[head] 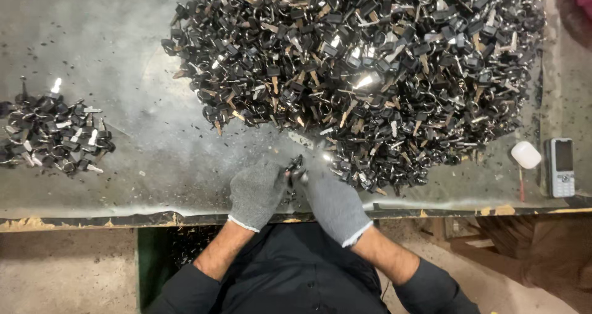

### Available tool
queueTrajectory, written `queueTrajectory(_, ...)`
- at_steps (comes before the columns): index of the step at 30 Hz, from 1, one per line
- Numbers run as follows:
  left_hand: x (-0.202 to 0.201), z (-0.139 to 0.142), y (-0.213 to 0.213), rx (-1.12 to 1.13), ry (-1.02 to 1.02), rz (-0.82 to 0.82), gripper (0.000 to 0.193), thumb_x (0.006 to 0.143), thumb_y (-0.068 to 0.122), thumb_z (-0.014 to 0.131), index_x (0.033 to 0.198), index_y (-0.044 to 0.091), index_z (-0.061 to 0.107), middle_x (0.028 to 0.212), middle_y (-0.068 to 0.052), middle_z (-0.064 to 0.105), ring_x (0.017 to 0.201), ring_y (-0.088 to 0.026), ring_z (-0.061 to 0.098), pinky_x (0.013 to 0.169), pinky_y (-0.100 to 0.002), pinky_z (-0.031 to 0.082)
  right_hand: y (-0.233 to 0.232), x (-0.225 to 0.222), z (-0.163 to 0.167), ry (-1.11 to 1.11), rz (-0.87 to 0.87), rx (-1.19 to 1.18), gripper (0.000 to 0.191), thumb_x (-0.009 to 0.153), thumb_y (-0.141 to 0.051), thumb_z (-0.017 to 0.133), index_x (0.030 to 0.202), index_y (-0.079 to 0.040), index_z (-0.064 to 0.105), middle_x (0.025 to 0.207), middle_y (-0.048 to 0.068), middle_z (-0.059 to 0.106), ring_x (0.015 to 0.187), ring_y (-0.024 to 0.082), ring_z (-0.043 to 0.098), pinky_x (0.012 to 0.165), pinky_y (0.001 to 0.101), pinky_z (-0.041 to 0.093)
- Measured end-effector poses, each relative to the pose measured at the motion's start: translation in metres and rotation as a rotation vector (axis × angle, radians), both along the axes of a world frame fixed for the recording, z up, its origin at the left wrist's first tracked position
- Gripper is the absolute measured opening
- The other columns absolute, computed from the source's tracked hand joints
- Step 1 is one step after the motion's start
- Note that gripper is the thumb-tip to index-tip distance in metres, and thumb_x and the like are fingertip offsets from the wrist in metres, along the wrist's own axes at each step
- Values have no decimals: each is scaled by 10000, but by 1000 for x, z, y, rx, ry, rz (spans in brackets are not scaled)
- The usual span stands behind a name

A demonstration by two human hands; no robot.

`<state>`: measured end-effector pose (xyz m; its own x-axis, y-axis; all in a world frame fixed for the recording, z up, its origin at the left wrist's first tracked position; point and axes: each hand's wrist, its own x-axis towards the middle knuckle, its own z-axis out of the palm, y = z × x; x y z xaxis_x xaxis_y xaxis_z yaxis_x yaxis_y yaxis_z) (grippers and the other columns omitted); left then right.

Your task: The person, wearing gloves, picks keys one at a time from a large pile on a workbench and places selected keys into a smaller pile on the left side of the table, continuing the sorting throughout the clip.

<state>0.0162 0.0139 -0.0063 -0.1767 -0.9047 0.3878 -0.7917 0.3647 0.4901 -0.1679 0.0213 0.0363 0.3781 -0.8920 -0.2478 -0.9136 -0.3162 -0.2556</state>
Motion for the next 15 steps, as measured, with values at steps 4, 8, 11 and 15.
queueTrajectory(4, -4, -4, 3, -7, -14, -17, 133, 793, 118, 745, 912, 112, 687, 664, -99, 594, 600, -326, 624, 552, -473, 487, -6, 8, 6, 109, 53, -228, 473, 913, -114, 574, 1328, 106, 518, 1025, 242, 720, 692, 295, 756, 489, 376, 602)
queueTrajectory(8, -6, 0, 7, -40, 49, -7, 307, 785, 57, 707, 1089, 90, 734, 669, -99, 602, 588, -325, 623, 538, -472, 485, -16, 7, 2, -19, 2, 186, 314, 1028, -249, 550, 1191, 18, 568, 837, 178, 737, 741, 312, 751, 592, 396, 590)
queueTrajectory(11, -5, 2, 4, -30, 20, -29, 222, 763, 152, 762, 968, 111, 687, 614, -106, 573, 560, -338, 605, 519, -486, 469, -18, 6, -1, -116, 48, -68, 326, 964, -231, 597, 1176, 16, 576, 856, 205, 714, 709, 329, 741, 544, 418, 590)
queueTrajectory(15, -3, 7, -1, -26, 23, -24, 155, 791, 164, 774, 921, 137, 694, 650, -88, 607, 572, -317, 619, 519, -465, 474, -19, 3, 0, 57, -15, 55, 351, 992, -238, 577, 1239, 3, 513, 908, 201, 704, 712, 324, 746, 552, 423, 607)
